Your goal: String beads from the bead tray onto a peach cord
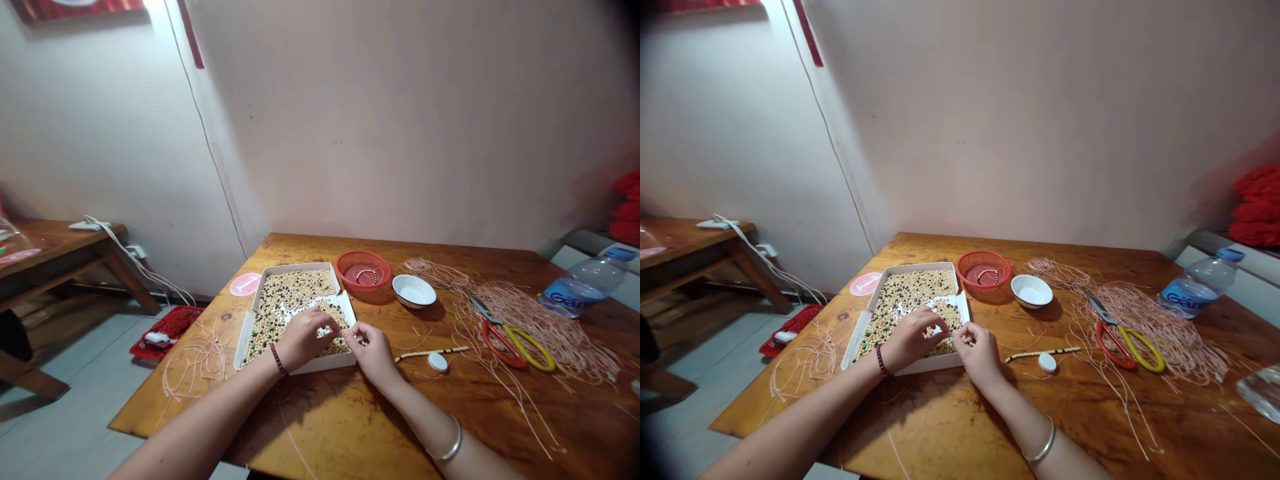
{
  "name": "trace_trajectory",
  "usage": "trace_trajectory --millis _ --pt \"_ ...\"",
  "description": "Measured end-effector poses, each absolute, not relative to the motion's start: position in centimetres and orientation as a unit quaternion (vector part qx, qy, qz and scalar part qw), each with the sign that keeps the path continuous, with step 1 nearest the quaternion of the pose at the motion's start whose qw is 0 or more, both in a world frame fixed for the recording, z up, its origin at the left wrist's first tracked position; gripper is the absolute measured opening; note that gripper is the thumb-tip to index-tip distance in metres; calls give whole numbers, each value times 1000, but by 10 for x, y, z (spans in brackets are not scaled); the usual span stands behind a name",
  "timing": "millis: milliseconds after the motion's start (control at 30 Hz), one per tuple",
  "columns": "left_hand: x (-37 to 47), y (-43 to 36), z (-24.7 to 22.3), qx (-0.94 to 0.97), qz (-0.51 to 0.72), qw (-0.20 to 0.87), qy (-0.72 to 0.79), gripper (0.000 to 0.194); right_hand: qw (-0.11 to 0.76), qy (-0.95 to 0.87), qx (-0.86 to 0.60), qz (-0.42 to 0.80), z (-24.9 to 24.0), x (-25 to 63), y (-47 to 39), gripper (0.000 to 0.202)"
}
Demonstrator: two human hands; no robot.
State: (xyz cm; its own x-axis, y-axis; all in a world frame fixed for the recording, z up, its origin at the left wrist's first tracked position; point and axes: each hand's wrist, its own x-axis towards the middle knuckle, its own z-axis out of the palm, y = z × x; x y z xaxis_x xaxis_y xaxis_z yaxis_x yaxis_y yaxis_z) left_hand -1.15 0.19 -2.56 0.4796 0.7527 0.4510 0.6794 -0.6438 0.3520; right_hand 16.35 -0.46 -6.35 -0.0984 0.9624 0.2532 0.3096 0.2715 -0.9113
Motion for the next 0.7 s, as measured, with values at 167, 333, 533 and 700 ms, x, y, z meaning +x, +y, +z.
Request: trace_trajectory --millis 167,333,533,700 --pt "-10 0 -26 865 279 60 413 12 453 -657 -487 354 -65 164 -4 26" --pt "-10 1 -27 868 254 50 423 13 451 -659 -496 339 -64 166 -4 25" --pt "-20 5 -29 826 131 6 548 25 477 -627 -499 361 -67 169 1 27" --pt "-22 9 -32 847 96 92 515 18 517 -566 -472 435 -69 168 5 31"
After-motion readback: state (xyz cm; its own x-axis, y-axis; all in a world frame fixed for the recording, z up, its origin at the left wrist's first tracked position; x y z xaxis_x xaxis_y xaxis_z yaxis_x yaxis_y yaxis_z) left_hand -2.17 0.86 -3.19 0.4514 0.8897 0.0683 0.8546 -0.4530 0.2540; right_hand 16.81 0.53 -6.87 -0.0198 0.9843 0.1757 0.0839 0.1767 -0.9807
